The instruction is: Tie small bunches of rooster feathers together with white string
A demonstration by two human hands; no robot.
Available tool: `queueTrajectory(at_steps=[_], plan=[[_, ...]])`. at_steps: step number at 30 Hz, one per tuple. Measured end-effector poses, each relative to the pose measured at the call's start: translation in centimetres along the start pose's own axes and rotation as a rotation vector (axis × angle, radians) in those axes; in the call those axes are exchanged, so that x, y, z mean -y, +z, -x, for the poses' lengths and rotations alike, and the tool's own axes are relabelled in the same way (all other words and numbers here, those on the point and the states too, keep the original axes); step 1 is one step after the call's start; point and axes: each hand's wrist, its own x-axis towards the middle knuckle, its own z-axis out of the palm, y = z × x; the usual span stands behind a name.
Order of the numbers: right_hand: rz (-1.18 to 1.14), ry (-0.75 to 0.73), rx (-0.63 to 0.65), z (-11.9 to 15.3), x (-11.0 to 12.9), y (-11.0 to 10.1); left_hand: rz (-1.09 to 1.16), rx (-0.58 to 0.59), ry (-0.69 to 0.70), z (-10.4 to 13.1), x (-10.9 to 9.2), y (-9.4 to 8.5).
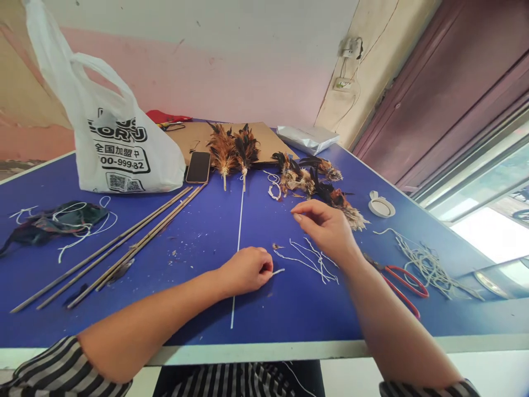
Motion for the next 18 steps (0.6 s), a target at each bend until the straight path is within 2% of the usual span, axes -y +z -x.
queueTrajectory(at_steps=[4, 7, 9, 12, 18], plan=[[-0.196, 0.216, 0.049, 0.2, -2.5, 2.0, 0.597, -0.023, -0.25, -0.4, 0.5, -1.8], [-0.348, 0.354, 0.117, 0.7, -4.1, 2.7, 0.843, -0.161, -0.254, -0.7, 0.4, -2.8], [-0.415, 0.42, 0.177, 0.9, -4.7, 2.9, 0.908, -0.227, -0.233, -0.8, 0.3, -3.1], [-0.484, 0.479, 0.216, 1.2, -4.7, 3.2, 0.943, -0.251, -0.214, -0.8, 0.2, -2.9], [-0.611, 0.514, 0.21, 1.5, -3.4, 3.7, 0.952, -0.183, -0.184, -0.7, 0.0, -2.4]])
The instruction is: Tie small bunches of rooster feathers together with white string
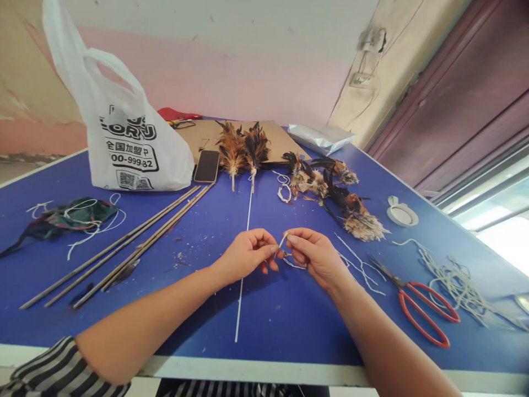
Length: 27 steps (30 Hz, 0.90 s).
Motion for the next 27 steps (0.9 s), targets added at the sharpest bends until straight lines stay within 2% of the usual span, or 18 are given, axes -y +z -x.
queueTrajectory(at_steps=[7, 14, 20, 27], plan=[[0.026, -0.015, -0.018, 0.16, -0.1, 0.02, 0.015, 0.017, -0.023, 0.29, -0.4, 0.38], [0.325, -0.097, -0.053, 0.69, -0.07, 0.91, 0.028, -0.021, -0.07, 0.3, -0.28, 0.38], [0.254, -0.051, -0.062, 0.59, 0.03, 0.84, 0.056, -0.077, -0.071, 0.35, -0.42, 0.42], [0.315, -0.078, -0.061, 0.67, -0.2, 0.93, 0.015, -0.09, -0.046, 0.49, -0.14, 0.54]])
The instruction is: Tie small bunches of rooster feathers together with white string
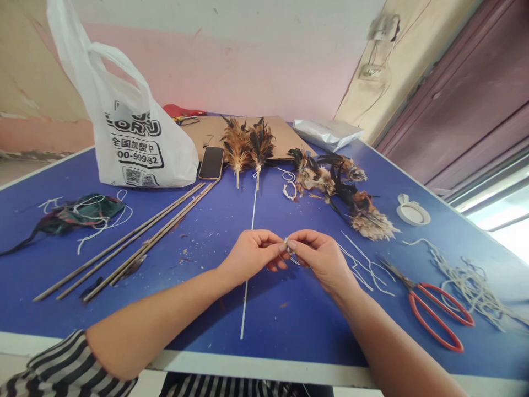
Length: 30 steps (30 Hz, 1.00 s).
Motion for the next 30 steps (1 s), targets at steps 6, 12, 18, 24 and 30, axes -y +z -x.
queueTrajectory(at_steps=[6, 12, 18, 24, 30], plan=[[0.005, 0.009, -0.014, -0.06, -0.34, -0.22, 0.037, -0.013, -0.01, 0.0, -0.18, 0.07], [-0.004, 0.001, -0.018, -0.11, -0.24, -0.13, 0.062, -0.026, -0.011, 0.18, -0.19, 0.08], [-0.046, 0.033, 0.003, -0.06, 0.0, -0.03, 0.052, -0.057, 0.012, 0.24, -0.14, 0.14], [-0.067, 0.028, 0.002, -0.15, -0.39, -0.08, -0.008, -0.071, 0.045, 0.35, -0.04, 0.31], [-0.064, 0.028, 0.002, -0.1, -0.32, 0.07, -0.034, -0.071, 0.064, 0.38, -0.03, 0.36]])
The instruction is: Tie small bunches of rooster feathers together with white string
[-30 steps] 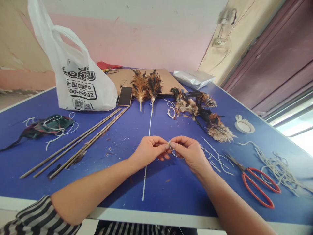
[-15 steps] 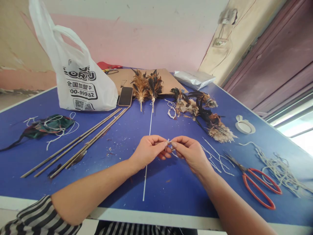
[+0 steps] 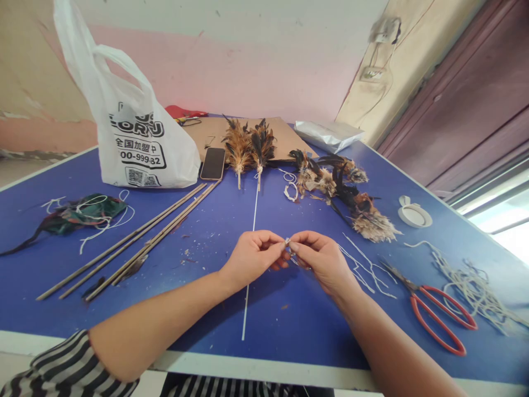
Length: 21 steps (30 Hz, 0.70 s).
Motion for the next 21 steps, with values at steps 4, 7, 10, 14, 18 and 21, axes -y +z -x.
queueTrajectory(at_steps=[4, 7, 10, 14, 18, 21], plan=[[0.008, 0.004, -0.01, 0.05, 0.2, 0.16, 0.005, 0.001, 0.006, -0.02, 0.09, 0.03], [0.015, -0.004, -0.007, -0.02, 0.08, 0.08, 0.006, -0.002, 0.0, 0.0, 0.01, 0.02], [0.008, -0.006, 0.004, -0.13, -0.17, -0.06, -0.001, -0.007, -0.004, 0.02, -0.08, -0.06], [-0.002, 0.004, -0.008, -0.12, -0.17, 0.04, -0.001, -0.011, -0.003, 0.0, -0.01, -0.15], [-0.012, 0.015, -0.023, -0.02, 0.14, 0.33, -0.011, -0.015, 0.008, -0.03, 0.18, -0.14], [-0.017, 0.008, -0.02, -0.07, 0.09, 0.33, -0.011, -0.012, 0.015, -0.01, 0.31, -0.11]])
